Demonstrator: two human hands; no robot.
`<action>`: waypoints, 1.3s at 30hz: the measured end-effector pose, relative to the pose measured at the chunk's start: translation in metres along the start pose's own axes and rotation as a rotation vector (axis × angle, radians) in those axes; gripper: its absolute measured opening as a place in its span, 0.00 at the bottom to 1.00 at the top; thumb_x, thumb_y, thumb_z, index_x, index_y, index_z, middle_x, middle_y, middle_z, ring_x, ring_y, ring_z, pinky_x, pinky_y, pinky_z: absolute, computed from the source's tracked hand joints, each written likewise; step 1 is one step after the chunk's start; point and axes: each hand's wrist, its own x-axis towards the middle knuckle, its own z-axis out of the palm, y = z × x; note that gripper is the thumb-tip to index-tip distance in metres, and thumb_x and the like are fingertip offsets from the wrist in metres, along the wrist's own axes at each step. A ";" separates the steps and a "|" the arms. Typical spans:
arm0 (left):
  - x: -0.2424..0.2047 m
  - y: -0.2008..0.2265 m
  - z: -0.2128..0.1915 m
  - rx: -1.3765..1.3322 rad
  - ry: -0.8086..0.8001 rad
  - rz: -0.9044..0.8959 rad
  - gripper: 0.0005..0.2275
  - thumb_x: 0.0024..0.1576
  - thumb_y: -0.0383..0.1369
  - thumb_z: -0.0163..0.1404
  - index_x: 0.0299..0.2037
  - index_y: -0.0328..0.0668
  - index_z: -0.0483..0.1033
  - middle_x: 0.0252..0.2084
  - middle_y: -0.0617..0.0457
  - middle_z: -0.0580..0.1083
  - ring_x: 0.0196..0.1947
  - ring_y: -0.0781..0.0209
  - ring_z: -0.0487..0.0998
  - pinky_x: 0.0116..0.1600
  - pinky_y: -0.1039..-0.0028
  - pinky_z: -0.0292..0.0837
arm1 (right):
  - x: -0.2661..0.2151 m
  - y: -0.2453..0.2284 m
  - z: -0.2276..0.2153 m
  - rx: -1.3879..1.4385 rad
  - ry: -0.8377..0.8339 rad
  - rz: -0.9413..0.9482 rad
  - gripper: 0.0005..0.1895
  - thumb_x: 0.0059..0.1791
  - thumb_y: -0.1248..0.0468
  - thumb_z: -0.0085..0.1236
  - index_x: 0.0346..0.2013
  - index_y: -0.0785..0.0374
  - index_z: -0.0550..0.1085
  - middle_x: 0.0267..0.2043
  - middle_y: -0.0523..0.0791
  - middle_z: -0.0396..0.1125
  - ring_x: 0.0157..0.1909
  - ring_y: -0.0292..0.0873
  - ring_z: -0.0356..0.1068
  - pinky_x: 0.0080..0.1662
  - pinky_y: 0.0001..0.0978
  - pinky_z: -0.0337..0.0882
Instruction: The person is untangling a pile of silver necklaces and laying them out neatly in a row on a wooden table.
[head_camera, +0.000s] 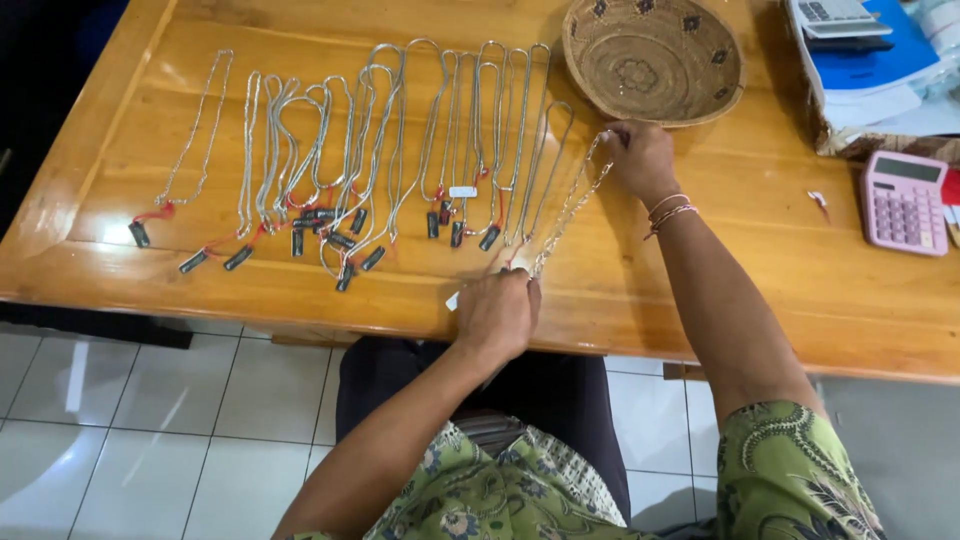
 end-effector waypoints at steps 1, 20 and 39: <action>0.011 -0.001 0.007 0.000 0.001 -0.002 0.18 0.62 0.45 0.36 0.31 0.44 0.77 0.29 0.42 0.79 0.35 0.38 0.84 0.40 0.47 0.77 | 0.005 -0.006 -0.007 0.001 -0.001 -0.002 0.10 0.53 0.56 0.61 0.48 0.46 0.82 0.36 0.43 0.76 0.40 0.49 0.77 0.40 0.41 0.75; 0.024 0.012 -0.019 0.215 0.081 0.096 0.18 0.66 0.43 0.39 0.52 0.37 0.74 0.46 0.39 0.76 0.48 0.42 0.77 0.45 0.54 0.73 | 0.013 -0.040 0.005 -0.172 0.039 0.079 0.08 0.49 0.53 0.64 0.41 0.44 0.82 0.34 0.42 0.74 0.41 0.50 0.76 0.44 0.46 0.77; 0.033 0.006 0.020 0.248 0.250 0.353 0.26 0.61 0.47 0.49 0.61 0.32 0.72 0.65 0.33 0.69 0.69 0.38 0.65 0.68 0.45 0.50 | 0.060 -0.054 0.041 -0.229 -0.096 -0.048 0.08 0.53 0.56 0.58 0.45 0.39 0.81 0.41 0.45 0.69 0.44 0.52 0.75 0.46 0.47 0.77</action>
